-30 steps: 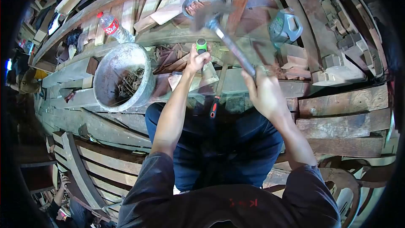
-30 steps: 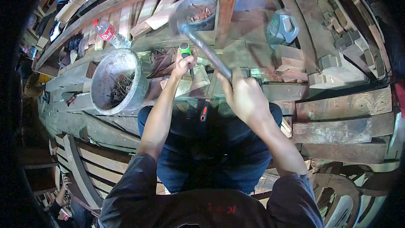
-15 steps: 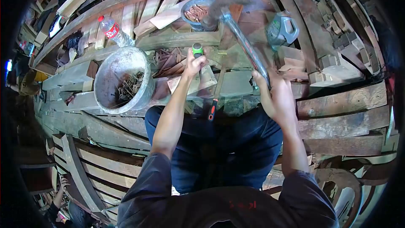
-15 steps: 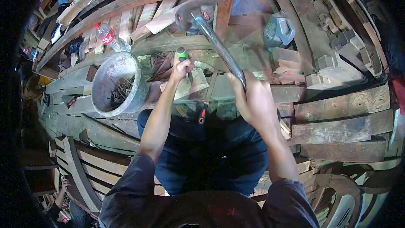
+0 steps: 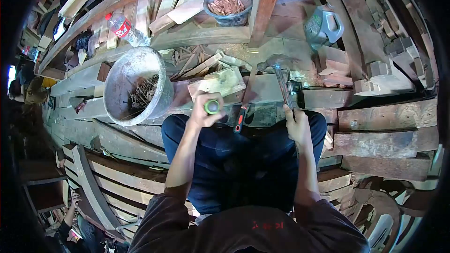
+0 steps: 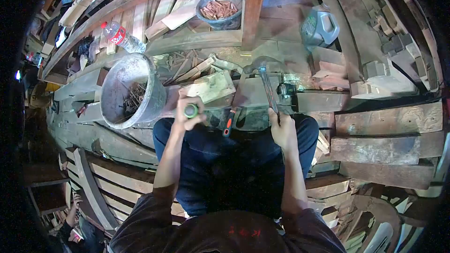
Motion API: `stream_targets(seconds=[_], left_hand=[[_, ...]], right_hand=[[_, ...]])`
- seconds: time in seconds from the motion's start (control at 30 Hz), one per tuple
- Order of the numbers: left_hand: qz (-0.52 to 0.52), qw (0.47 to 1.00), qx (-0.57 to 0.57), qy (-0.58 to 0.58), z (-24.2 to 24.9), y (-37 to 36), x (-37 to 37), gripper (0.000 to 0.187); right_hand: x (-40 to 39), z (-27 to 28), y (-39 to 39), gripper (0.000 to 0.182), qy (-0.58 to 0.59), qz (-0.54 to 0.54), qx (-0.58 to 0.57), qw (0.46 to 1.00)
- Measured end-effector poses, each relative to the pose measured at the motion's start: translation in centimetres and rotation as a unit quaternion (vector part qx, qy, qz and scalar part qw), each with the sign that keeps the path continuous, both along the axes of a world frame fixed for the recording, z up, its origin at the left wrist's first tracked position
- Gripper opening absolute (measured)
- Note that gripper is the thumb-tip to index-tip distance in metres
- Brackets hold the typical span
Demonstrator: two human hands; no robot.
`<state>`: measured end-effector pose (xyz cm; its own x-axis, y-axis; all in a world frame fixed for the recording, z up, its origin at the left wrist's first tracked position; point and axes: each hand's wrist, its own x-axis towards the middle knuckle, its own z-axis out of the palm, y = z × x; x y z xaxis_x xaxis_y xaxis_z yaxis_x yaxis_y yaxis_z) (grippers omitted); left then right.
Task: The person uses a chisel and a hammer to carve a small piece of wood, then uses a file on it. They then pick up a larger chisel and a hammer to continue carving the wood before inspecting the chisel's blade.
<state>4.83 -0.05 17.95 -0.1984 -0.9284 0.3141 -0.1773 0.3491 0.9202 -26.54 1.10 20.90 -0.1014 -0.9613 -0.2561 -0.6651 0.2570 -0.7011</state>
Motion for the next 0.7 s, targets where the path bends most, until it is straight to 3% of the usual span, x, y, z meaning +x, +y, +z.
stream_targets(seconds=[0.07, 0.13, 0.2, 0.33, 0.53, 0.7], left_hand=[[-0.059, 0.997, 0.042, 0.016, -1.1, 0.3, -1.8, 0.022], [-0.106, 0.99, -0.005, -0.088, -1.2, 0.1, -2.8, 0.023], [-0.132, 0.984, -0.017, -0.119, -2.5, 0.2, -4.0, 0.027], [-0.18, 0.953, 0.031, -0.243, -3.9, 0.6, -4.8, 0.028], [-0.177, 0.961, 0.138, -0.161, -6.1, 1.0, -4.0, 0.024], [-0.128, 0.943, 0.173, -0.252, -6.0, 0.8, -4.7, 0.028]], right_hand=[[-0.4, -2.1, -0.5, 0.048, -0.008, -0.006, 0.012, 1.0], [0.0, -2.2, -0.8, 0.047, -0.014, -0.011, 0.019, 1.0], [-0.1, -2.2, -1.0, 0.046, -0.023, -0.02, 0.046, 0.998], [-1.0, -4.5, -0.8, 0.048, -0.038, -0.033, 0.039, 0.998], [-1.7, -5.9, -1.0, 0.049, -0.067, -0.041, 0.057, 0.995], [-1.3, -6.1, -1.0, 0.051, -0.051, -0.046, 0.061, 0.996]])
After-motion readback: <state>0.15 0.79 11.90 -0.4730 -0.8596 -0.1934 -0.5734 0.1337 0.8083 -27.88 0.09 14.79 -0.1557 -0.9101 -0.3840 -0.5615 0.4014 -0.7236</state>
